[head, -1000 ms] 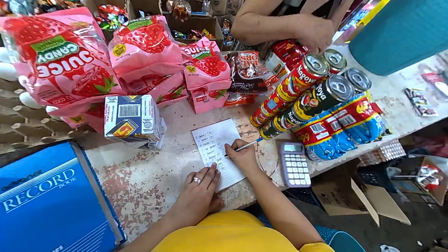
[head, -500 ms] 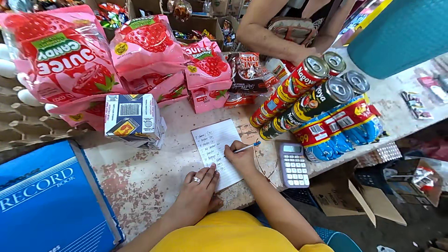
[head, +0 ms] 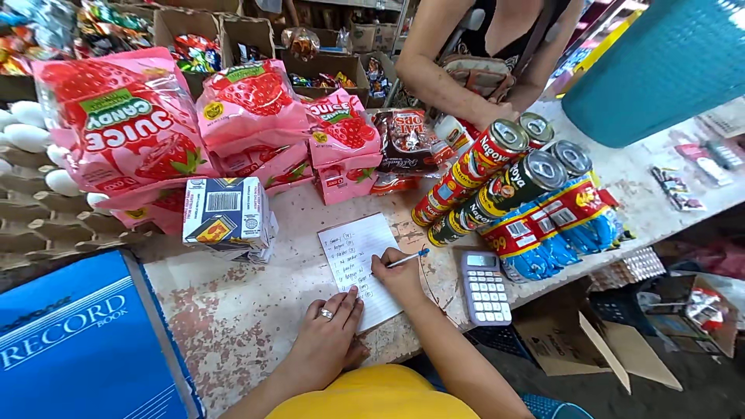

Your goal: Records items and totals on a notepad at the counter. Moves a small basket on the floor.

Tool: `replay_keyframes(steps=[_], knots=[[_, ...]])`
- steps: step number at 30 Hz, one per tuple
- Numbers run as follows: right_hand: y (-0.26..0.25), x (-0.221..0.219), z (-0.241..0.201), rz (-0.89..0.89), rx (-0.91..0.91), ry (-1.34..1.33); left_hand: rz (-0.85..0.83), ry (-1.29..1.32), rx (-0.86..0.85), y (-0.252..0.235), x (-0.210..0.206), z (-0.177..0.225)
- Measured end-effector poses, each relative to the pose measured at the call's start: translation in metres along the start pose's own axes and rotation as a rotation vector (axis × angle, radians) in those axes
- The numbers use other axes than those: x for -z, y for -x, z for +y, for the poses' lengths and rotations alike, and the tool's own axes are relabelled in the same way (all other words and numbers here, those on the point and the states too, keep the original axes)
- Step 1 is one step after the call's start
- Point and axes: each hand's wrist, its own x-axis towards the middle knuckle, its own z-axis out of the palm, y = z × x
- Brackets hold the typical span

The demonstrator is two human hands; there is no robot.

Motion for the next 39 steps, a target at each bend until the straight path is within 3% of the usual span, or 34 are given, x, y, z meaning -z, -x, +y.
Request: replay_keyframes(steps=[25, 30, 39], knots=[[0.001, 0.0, 0.004, -0.036, -0.002, 0.009, -0.038, 0.005, 0.015, 0.002, 0.002, 0.001], [-0.01, -0.002, -0.004, -0.021, -0.05, -0.185, -0.038, 0.013, 0.013, 0.001, 0.002, 0.002], [-0.01, -0.004, -0.002, -0.053, -0.07, -0.056, -0.032, 0.047, 0.017, 0.0, 0.002, 0.001]])
